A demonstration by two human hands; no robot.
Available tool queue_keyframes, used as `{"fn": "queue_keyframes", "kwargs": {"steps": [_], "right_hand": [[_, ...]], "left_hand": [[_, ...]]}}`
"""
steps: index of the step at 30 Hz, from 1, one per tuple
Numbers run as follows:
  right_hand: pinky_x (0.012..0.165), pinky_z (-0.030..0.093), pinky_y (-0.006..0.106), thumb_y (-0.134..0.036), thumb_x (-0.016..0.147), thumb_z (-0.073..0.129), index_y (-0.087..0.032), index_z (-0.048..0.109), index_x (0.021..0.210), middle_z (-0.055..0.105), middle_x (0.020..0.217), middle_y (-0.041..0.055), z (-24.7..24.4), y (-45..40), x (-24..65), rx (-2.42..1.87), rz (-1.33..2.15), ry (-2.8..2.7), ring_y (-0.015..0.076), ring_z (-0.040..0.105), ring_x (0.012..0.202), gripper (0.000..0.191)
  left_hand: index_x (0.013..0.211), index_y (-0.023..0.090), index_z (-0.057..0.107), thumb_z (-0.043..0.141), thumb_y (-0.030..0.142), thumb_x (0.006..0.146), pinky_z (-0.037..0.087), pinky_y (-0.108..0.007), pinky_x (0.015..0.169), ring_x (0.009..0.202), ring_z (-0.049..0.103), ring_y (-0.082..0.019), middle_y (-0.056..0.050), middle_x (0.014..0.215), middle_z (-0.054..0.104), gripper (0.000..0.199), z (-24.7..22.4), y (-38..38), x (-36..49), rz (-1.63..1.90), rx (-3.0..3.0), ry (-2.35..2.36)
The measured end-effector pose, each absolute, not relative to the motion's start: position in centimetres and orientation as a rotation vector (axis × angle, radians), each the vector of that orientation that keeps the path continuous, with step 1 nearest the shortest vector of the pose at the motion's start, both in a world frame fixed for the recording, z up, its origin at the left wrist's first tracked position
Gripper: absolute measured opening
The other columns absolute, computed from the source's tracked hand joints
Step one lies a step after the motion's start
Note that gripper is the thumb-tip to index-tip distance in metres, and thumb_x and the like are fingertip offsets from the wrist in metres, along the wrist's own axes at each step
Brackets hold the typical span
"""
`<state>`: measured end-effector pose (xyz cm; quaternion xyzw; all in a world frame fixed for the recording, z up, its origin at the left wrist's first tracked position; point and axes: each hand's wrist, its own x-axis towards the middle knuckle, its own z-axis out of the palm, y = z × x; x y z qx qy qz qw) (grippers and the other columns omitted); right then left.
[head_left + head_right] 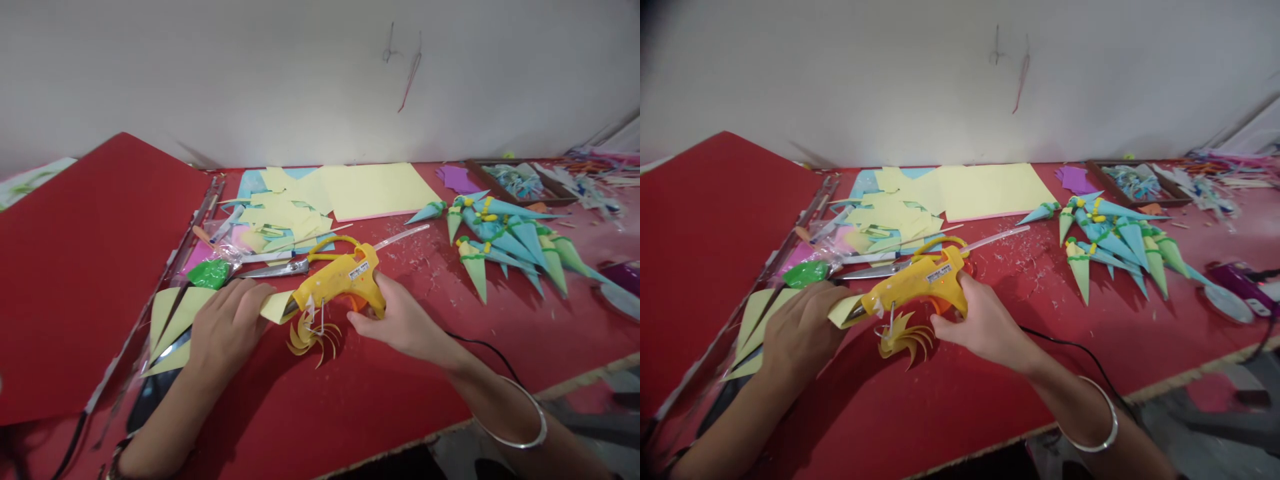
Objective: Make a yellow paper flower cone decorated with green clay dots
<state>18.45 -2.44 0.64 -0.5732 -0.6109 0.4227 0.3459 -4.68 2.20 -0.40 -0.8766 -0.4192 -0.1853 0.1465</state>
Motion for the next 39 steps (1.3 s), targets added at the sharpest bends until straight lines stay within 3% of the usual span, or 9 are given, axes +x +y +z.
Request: {"fn": "queue_keyframes", "kwargs": {"steps": [5, 23, 31, 39], "right_hand": [[0.045, 0.036, 0.019, -0.019, 0.070, 0.054, -0.017, 0.047, 0.083, 0.052, 0.065, -0.0033, 0.8, -2.4, 18.6, -1.491, 1.099, -1.606, 0.0074, 0.047, 0.052, 0.015], [0.042, 0.030, 0.019, -0.017, 0.071, 0.049, -0.017, 0.047, 0.079, 0.047, 0.059, -0.0050, 0.8, -2.1, 19.1, -1.540, 0.799, -1.760, 0.0067, 0.041, 0.047, 0.008], [0.044, 0.031, 0.020, -0.019, 0.072, 0.048, -0.017, 0.048, 0.080, 0.051, 0.060, -0.0022, 0.8, -2.1, 19.3, -1.608, 0.663, -1.824, 0.0094, 0.045, 0.049, 0.008], [0.044, 0.029, 0.021, -0.019, 0.071, 0.045, -0.017, 0.047, 0.076, 0.049, 0.057, -0.0019, 1.3, -2.1, 19.6, -1.717, 0.518, -1.872, 0.0099, 0.043, 0.048, 0.005]], "left_hand": [[0.080, 0.025, 0.048, 0.030, 0.018, 0.084, 0.044, -0.031, 0.055, 0.065, 0.058, -0.019, -0.005, 0.069, 0.061, 0.019, -0.5, 2.4, -4.6, -0.697, -2.535, -1.215], [0.071, 0.024, 0.050, 0.038, 0.011, 0.076, 0.036, -0.022, 0.047, 0.053, 0.056, -0.014, 0.002, 0.058, 0.059, 0.018, -0.1, 2.5, -4.7, -0.785, -2.474, -1.219], [0.075, 0.023, 0.052, 0.039, 0.014, 0.081, 0.033, -0.021, 0.045, 0.057, 0.058, -0.013, 0.001, 0.064, 0.064, 0.017, -0.2, 2.4, -4.9, -0.785, -2.444, -1.151], [0.074, 0.021, 0.050, 0.037, 0.019, 0.086, 0.027, -0.022, 0.040, 0.051, 0.057, -0.012, 0.002, 0.057, 0.062, 0.018, 0.1, 2.6, -4.8, -0.736, -2.382, -1.071]]}}
